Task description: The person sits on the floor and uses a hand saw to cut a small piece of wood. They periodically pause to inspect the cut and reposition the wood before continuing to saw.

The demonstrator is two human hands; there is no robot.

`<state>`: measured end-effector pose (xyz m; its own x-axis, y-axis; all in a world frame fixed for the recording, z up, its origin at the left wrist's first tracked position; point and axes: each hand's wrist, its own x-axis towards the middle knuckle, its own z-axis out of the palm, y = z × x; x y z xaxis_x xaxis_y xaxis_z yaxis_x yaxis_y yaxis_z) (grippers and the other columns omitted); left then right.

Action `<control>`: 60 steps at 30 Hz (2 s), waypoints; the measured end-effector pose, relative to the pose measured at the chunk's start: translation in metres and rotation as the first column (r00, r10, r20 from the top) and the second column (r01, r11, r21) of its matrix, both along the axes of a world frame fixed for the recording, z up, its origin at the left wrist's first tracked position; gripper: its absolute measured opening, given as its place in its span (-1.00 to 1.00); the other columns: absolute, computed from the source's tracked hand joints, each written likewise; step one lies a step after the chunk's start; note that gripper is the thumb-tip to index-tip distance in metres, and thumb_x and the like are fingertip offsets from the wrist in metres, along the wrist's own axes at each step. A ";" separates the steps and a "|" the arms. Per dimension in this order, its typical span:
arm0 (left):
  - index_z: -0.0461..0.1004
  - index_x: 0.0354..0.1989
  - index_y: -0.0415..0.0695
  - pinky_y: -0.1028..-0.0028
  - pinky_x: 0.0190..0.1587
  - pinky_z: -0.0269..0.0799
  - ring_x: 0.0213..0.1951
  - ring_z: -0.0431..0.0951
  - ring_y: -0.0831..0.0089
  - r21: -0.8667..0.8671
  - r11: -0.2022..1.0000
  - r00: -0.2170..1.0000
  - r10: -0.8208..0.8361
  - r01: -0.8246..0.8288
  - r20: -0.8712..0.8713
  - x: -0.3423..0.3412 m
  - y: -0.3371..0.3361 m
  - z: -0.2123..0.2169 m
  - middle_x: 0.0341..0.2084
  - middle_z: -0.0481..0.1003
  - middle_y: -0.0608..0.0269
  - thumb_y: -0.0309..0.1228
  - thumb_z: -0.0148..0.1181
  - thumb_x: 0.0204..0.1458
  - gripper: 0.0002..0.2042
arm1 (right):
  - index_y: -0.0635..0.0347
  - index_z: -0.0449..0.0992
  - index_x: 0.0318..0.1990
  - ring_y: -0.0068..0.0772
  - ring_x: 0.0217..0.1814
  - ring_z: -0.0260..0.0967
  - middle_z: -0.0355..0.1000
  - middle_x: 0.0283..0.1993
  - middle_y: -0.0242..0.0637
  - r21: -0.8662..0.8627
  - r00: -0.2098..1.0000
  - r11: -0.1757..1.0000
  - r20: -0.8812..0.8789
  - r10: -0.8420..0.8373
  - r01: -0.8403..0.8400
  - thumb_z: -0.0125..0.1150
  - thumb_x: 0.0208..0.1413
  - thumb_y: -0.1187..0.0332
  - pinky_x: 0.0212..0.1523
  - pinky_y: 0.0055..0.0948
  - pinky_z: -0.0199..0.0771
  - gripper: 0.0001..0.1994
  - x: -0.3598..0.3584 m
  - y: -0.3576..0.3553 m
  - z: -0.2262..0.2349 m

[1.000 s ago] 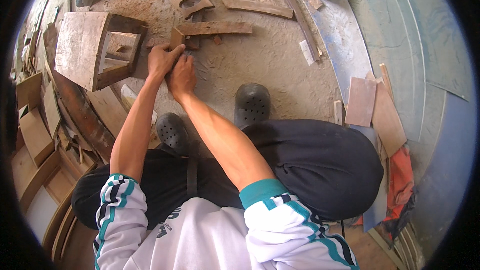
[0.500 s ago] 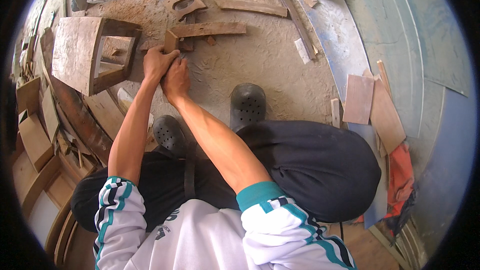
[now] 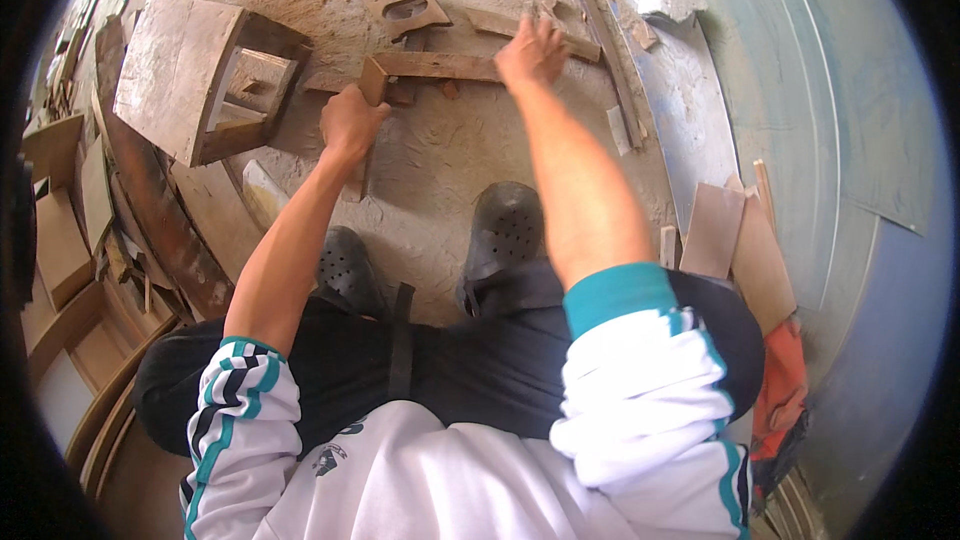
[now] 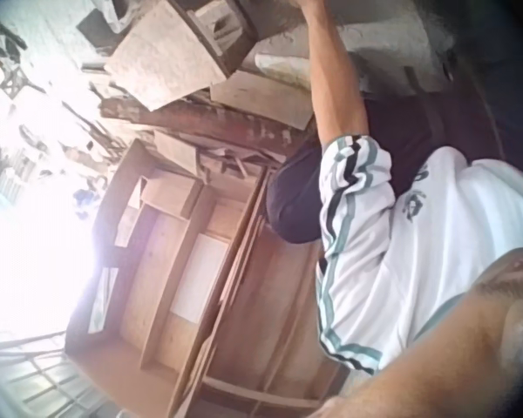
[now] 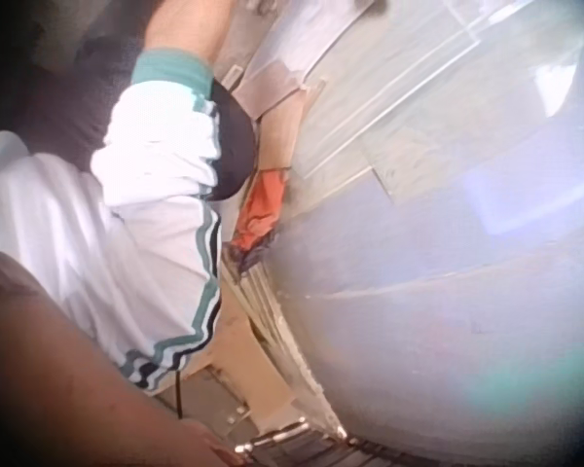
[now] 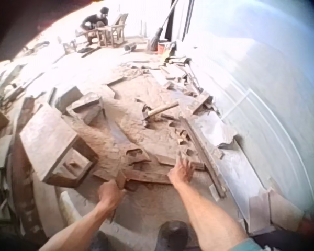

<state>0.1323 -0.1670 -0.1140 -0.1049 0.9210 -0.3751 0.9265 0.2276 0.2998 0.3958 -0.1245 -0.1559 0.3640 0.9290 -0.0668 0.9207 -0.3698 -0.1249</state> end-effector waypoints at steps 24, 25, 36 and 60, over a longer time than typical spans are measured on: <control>0.58 -0.12 -0.18 0.08 -0.02 0.52 -0.10 0.62 -0.08 -0.026 0.988 0.988 -0.149 0.150 0.028 -0.064 -0.018 0.008 -0.23 0.63 -0.10 -0.21 0.48 -0.11 -0.59 | 0.11 0.43 0.13 -0.07 0.23 0.39 0.39 0.12 -0.16 -0.122 0.753 0.766 -0.334 0.567 -0.631 0.28 0.09 0.12 0.16 -0.07 0.50 -0.51 -0.075 -0.073 0.026; 0.58 -0.13 -0.18 0.07 -0.02 0.52 -0.10 0.62 -0.08 -0.008 0.987 0.987 -0.159 0.159 0.033 -0.064 -0.019 0.007 -0.22 0.63 -0.10 -0.21 0.48 -0.11 -0.59 | 0.11 0.43 0.14 -0.07 0.23 0.39 0.39 0.12 -0.17 -0.101 0.760 0.781 -0.337 0.555 -0.616 0.29 0.09 0.12 0.16 -0.06 0.49 -0.51 -0.078 -0.075 0.026; 0.60 -0.15 -0.21 0.04 -0.03 0.54 -0.10 0.63 -0.10 -0.039 0.989 0.989 -0.140 0.143 0.055 -0.064 -0.015 0.007 -0.22 0.62 -0.13 -0.27 0.49 -0.14 -0.61 | 0.07 0.40 0.25 -0.04 0.24 0.36 0.38 0.16 -0.18 -0.050 0.766 0.804 -0.344 0.543 -0.592 0.33 0.11 0.18 0.20 -0.07 0.45 -0.45 -0.084 -0.080 0.022; 0.49 -0.07 -0.22 0.01 0.01 0.49 -0.06 0.58 -0.15 -0.048 0.968 0.969 -0.243 0.245 0.054 -0.070 -0.007 -0.005 -0.18 0.60 -0.17 -0.24 0.41 -0.08 -0.56 | -0.08 0.24 0.38 0.06 0.27 0.35 0.36 0.26 -0.17 -0.160 0.674 0.686 -0.435 0.597 -0.710 0.23 0.00 0.44 0.20 0.00 0.45 -0.29 -0.092 -0.051 0.026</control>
<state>0.0619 -0.1735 -0.1189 0.1393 0.8949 -0.4240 0.9411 0.0135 0.3377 0.3042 -0.1751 -0.1299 -0.4277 0.8264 -0.3664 0.8582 0.2438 -0.4518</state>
